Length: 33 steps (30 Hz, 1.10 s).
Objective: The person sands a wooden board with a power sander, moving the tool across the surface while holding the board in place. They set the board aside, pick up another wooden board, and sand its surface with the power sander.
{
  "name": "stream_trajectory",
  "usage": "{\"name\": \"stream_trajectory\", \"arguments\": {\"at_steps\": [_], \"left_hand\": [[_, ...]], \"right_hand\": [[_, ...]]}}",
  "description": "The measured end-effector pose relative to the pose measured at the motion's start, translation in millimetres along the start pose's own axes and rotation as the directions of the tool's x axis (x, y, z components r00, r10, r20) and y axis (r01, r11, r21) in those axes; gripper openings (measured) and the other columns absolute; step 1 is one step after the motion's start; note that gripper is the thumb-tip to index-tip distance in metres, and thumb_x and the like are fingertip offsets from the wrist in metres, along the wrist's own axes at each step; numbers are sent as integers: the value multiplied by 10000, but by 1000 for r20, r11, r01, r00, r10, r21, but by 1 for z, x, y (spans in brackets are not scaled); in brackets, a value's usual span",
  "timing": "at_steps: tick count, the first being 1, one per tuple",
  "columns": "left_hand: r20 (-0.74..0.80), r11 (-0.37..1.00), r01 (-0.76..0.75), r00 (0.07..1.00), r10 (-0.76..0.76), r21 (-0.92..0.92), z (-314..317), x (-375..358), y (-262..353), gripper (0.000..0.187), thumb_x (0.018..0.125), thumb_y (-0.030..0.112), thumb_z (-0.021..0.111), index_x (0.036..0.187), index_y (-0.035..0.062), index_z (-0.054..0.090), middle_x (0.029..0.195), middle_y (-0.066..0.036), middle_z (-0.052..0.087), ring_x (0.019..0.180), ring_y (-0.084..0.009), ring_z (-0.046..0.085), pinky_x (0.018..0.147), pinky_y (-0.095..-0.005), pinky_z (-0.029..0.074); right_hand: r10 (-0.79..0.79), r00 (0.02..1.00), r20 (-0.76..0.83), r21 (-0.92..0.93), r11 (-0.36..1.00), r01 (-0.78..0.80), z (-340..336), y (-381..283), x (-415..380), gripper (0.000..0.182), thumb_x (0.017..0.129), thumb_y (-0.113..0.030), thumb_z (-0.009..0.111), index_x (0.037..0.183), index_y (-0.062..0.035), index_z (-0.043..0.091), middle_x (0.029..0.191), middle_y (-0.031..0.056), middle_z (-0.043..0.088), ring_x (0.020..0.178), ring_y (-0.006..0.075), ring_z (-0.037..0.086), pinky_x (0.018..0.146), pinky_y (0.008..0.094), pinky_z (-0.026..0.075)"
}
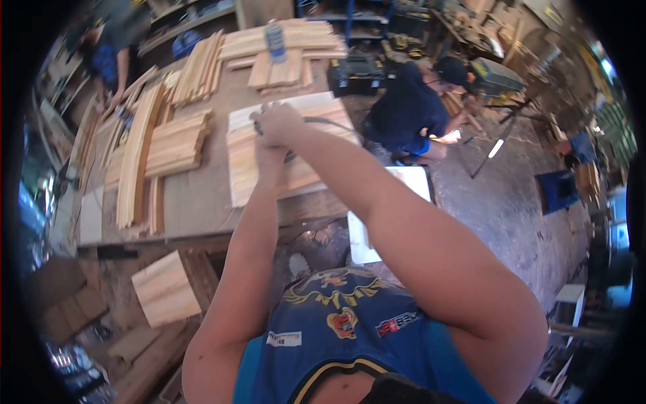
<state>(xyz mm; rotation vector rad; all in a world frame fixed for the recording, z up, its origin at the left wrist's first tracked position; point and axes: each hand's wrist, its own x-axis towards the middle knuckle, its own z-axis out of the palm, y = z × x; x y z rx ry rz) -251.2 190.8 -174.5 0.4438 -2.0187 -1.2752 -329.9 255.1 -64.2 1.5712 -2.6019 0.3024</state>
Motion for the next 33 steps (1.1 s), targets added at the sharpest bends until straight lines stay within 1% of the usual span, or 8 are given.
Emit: {"name": "stream_trajectory", "arguments": {"at_steps": [2,9,12,17,20,23,29,33], "left_hand": [[10,994,87,996,-88,60,-20,2,11,416,714,252,911,1019,8,765,1006,-167,765,964,-321,746,792,-420,557],[-122,981,134,986,-117,140,-69,10,-33,543,669,318,940,1062,1,740,981,-167,762,975,-360,737,825,-462,557],[-99,995,93,991,-89,38,-93,13,-42,579,655,356,949,1072,17,734,1030,-169,755,1015,-360,727,850,-459,559],[-59,925,322,947,-317,202,-121,14,-34,657,647,389,957,1129,21,706,1128,-186,729,1094,-346,705,889,-456,550],[-120,953,242,968,-223,184,-116,13,-66,621,646,390,959,1072,6,721,1078,-188,740,1043,-353,717,861,-458,558],[-144,964,221,969,-200,149,-112,9,-50,566,642,381,959,1000,2,739,1077,-189,740,1028,-354,717,856,-458,558],[-27,947,275,961,-274,167,-97,9,-22,564,639,344,951,1062,28,751,1123,-183,721,1055,-346,706,881,-445,553],[-22,969,204,979,-203,140,-73,8,-41,568,652,352,941,1084,36,752,1165,-178,695,1103,-354,681,914,-454,544]], "right_hand": [[7,998,63,29,1000,-8,-9,-18,6,523,880,-310,692,1390,-231,611,1345,135,625,1268,334,607,1042,486,495],[-84,992,94,8,996,84,5,-66,41,575,852,-407,711,1387,-232,595,1286,136,637,1198,346,629,998,475,528],[-93,991,95,9,996,92,9,-86,52,583,852,-401,716,1395,-231,589,1292,130,633,1214,341,619,1008,469,521],[-103,988,110,47,994,99,10,-110,62,579,853,-385,767,1382,-230,590,1323,114,625,1269,330,594,1055,465,494],[-100,989,105,53,994,95,11,-113,61,601,848,-389,771,1400,-240,583,1326,112,624,1271,327,594,1060,467,490],[-93,990,110,53,995,87,8,-108,57,614,844,-394,774,1408,-246,580,1334,110,621,1273,325,593,1065,465,487],[-68,991,120,40,997,63,3,-87,45,617,844,-393,773,1415,-257,581,1342,101,621,1278,321,592,1065,461,488],[-70,995,69,29,997,68,1,-69,34,597,829,-432,739,1385,-245,626,1302,116,640,1202,329,624,1015,470,523]]}}
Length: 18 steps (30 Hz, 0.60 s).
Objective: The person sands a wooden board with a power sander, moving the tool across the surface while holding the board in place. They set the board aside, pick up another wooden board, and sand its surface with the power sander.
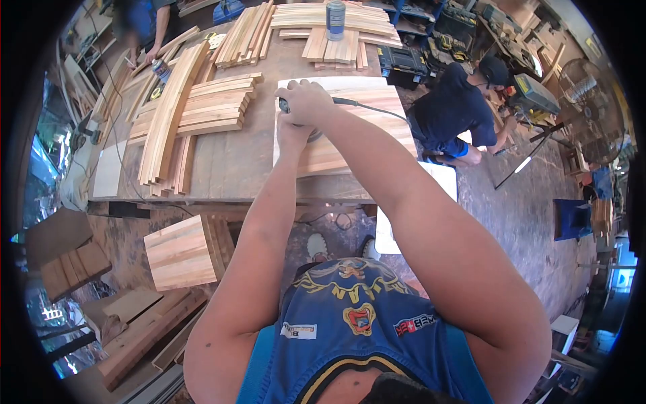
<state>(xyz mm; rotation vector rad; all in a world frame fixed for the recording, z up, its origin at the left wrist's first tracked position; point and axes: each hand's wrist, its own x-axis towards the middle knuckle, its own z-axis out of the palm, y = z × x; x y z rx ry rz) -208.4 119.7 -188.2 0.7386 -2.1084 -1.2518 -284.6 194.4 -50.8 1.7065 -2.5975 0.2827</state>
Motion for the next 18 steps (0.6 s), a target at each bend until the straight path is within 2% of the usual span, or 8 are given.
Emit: {"name": "stream_trajectory", "arguments": {"at_steps": [2,6,8,11,14,18], "left_hand": [[18,997,-31,999,30,70,12,-3,0,599,665,370,931,1124,37,737,1240,-174,657,1168,-368,640,962,-473,525],[65,998,-33,997,30,50,37,-6,13,680,676,385,924,1223,56,691,1308,-175,628,1239,-376,595,1009,-486,500],[76,998,25,997,-29,51,49,-9,22,786,676,395,924,1323,71,618,1341,-178,613,1262,-382,580,1032,-485,490],[89,999,-44,995,41,32,72,-15,39,845,677,402,924,1367,68,569,1368,-183,600,1291,-385,561,1063,-483,470],[114,1000,-6,994,4,16,89,-17,53,860,674,408,926,1368,56,560,1379,-181,595,1294,-388,559,1075,-485,462],[124,999,-16,992,11,37,104,-23,59,863,677,415,926,1369,51,561,1379,-180,595,1296,-384,559,1072,-485,463]], "right_hand": [[51,996,75,15,999,-52,-12,5,-12,596,848,-378,770,1406,-264,597,1334,97,627,1279,318,592,1060,463,494],[70,996,55,10,997,-70,-17,29,-29,576,844,-375,773,1385,-261,612,1325,95,630,1268,318,600,1050,462,502],[81,996,32,23,996,-81,-19,40,-37,549,843,-362,771,1362,-254,626,1318,91,632,1267,316,601,1040,462,511],[120,991,57,20,992,-121,-27,63,-53,536,845,-351,764,1355,-253,632,1328,88,630,1266,307,605,1039,461,515],[109,994,-8,23,994,-109,-24,82,-61,509,819,-311,714,1320,-246,645,1276,100,654,1184,326,636,1006,472,524],[119,993,-19,16,993,-119,-29,95,-73,512,818,-308,714,1321,-246,646,1285,96,653,1205,320,625,1007,475,526]]}}
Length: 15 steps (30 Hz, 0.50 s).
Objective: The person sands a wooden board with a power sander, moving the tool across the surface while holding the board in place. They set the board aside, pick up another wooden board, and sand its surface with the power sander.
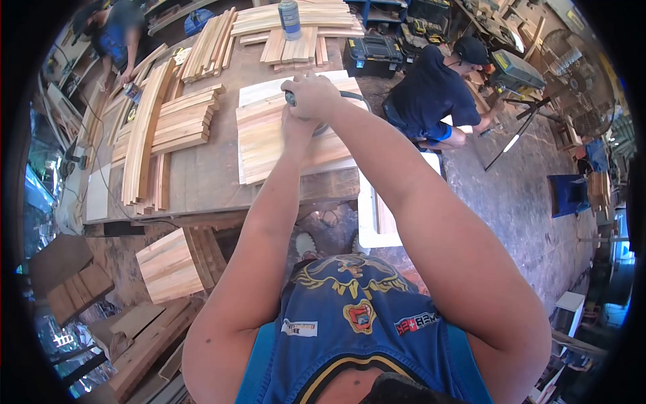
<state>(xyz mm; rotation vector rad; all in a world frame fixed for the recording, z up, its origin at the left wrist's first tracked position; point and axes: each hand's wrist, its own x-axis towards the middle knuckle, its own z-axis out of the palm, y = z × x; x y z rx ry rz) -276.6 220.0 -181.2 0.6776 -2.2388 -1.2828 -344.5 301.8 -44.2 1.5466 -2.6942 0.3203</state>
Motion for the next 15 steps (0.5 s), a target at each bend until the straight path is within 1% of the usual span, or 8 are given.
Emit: {"name": "stream_trajectory", "arguments": {"at_steps": [2,6,9,11,12,13,14,15], "left_hand": [[-6,1000,-11,1000,10,-30,4,0,5,885,674,420,928,1385,52,551,1361,-181,608,1295,-384,559,1074,-485,460],[19,999,-4,1000,4,-34,5,-3,11,878,683,425,924,1383,50,551,1340,-187,619,1301,-386,554,1083,-493,450],[90,997,-74,993,77,-30,-3,-10,15,882,708,432,910,1409,42,541,1354,-202,616,1304,-401,548,1077,-501,451],[152,983,-160,978,145,87,-7,-11,3,851,801,452,836,1464,37,500,1435,-228,573,1377,-417,493,1147,-514,392],[146,984,-152,979,139,87,-13,-14,0,851,801,452,836,1464,37,500,1435,-228,573,1377,-417,493,1147,-514,392],[193,918,-224,967,167,328,-20,-19,-4,822,855,457,784,1497,50,474,1499,-223,525,1433,-388,446,1187,-502,348],[244,789,-290,953,182,542,-28,-20,-7,793,908,462,731,1531,63,447,1563,-218,477,1490,-360,398,1228,-490,303],[238,793,-282,955,177,541,-36,-20,-11,793,908,462,731,1531,63,447,1563,-218,477,1490,-360,398,1228,-490,303]], "right_hand": [[47,996,79,-12,999,-46,-8,2,-1,518,846,-319,746,1349,-253,642,1337,89,629,1268,306,610,1051,453,514],[22,996,81,-25,999,-20,-8,14,-5,523,846,-316,743,1355,-254,642,1351,90,626,1276,305,606,1060,449,509],[3,1000,30,3,1000,-3,0,27,-3,517,823,-304,718,1331,-247,640,1296,94,649,1235,331,614,1045,464,520],[16,1000,20,12,1000,-17,1,36,0,523,822,-306,721,1334,-246,637,1315,98,645,1235,332,620,1049,465,516],[10,1000,25,13,1000,-10,-1,38,-1,523,822,-306,721,1334,-246,637,1315,98,645,1235,332,620,1049,465,516],[10,1000,22,-6,1000,-10,-3,41,-2,542,830,-318,738,1356,-248,629,1338,100,641,1252,342,618,1064,473,506],[8,1000,17,-27,1000,-7,-6,45,-2,562,839,-330,755,1378,-250,621,1360,102,638,1270,352,615,1079,480,495],[1,1000,23,-29,1000,-1,-5,50,1,562,839,-330,755,1378,-250,621,1360,102,638,1270,352,615,1079,480,495]]}}
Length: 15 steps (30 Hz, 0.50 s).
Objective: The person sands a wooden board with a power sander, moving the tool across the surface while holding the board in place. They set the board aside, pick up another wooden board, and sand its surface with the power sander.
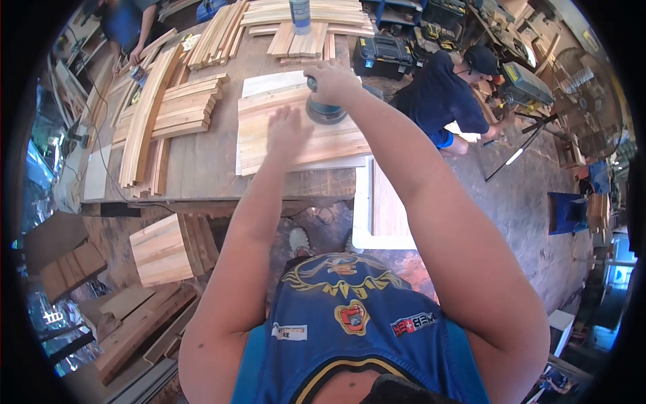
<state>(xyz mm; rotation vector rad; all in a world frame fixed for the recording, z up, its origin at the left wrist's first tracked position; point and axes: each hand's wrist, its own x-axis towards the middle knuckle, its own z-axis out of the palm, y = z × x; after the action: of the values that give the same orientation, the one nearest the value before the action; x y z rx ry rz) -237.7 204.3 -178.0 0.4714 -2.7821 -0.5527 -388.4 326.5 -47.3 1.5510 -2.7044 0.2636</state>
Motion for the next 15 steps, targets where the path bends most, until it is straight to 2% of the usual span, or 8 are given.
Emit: {"name": "stream_trajectory", "arguments": {"at_steps": [2,3,5,6,8,13,15], "left_hand": [[71,963,150,983,-170,222,-5,-7,-19,759,991,519,577,1589,95,380,1656,-214,347,1566,-365,263,1276,-539,169],[74,964,158,981,-177,216,-10,-13,-27,759,991,519,577,1589,95,380,1656,-214,347,1566,-365,263,1276,-539,169],[14,923,304,949,-316,238,-23,-23,-38,745,1019,517,502,1606,85,352,1692,-196,286,1578,-378,229,1273,-575,146],[13,921,312,946,-324,232,-29,-28,-42,745,1019,517,502,1606,85,352,1692,-196,286,1578,-378,229,1273,-575,146],[6,874,420,901,-434,246,-35,-32,-45,740,1030,532,471,1621,107,333,1717,-164,240,1591,-374,189,1275,-585,125],[-14,877,420,903,-429,234,-30,-31,-48,719,1037,510,478,1621,117,329,1712,-161,251,1591,-382,183,1262,-595,174],[-49,887,398,916,-399,232,-27,-31,-51,712,1033,500,496,1611,114,345,1704,-164,269,1584,-392,201,1242,-599,228]], "right_hand": [[20,1000,-16,-19,1000,-20,7,11,3,574,842,-345,757,1388,-254,606,1344,109,646,1261,365,622,1092,492,485],[49,998,-40,-53,997,-51,4,13,0,538,818,-314,737,1340,-243,627,1325,108,642,1250,316,619,1035,463,516],[53,999,-6,-70,996,-53,-1,21,1,566,835,-345,747,1376,-260,603,1329,111,644,1264,338,614,1062,482,502],[65,998,19,-79,995,-63,-1,26,2,596,852,-376,757,1412,-277,578,1333,114,646,1279,361,609,1089,502,489],[78,997,17,-69,995,-77,1,35,-1,605,853,-387,758,1419,-278,573,1339,110,639,1302,335,592,1071,500,499],[113,993,-24,-90,989,-114,-2,55,-7,565,842,-355,745,1379,-265,598,1362,91,620,1270,324,597,1042,477,515],[124,991,-42,-96,987,-127,-4,62,-5,558,837,-348,744,1371,-264,603,1355,89,623,1259,327,601,1041,475,515]]}}
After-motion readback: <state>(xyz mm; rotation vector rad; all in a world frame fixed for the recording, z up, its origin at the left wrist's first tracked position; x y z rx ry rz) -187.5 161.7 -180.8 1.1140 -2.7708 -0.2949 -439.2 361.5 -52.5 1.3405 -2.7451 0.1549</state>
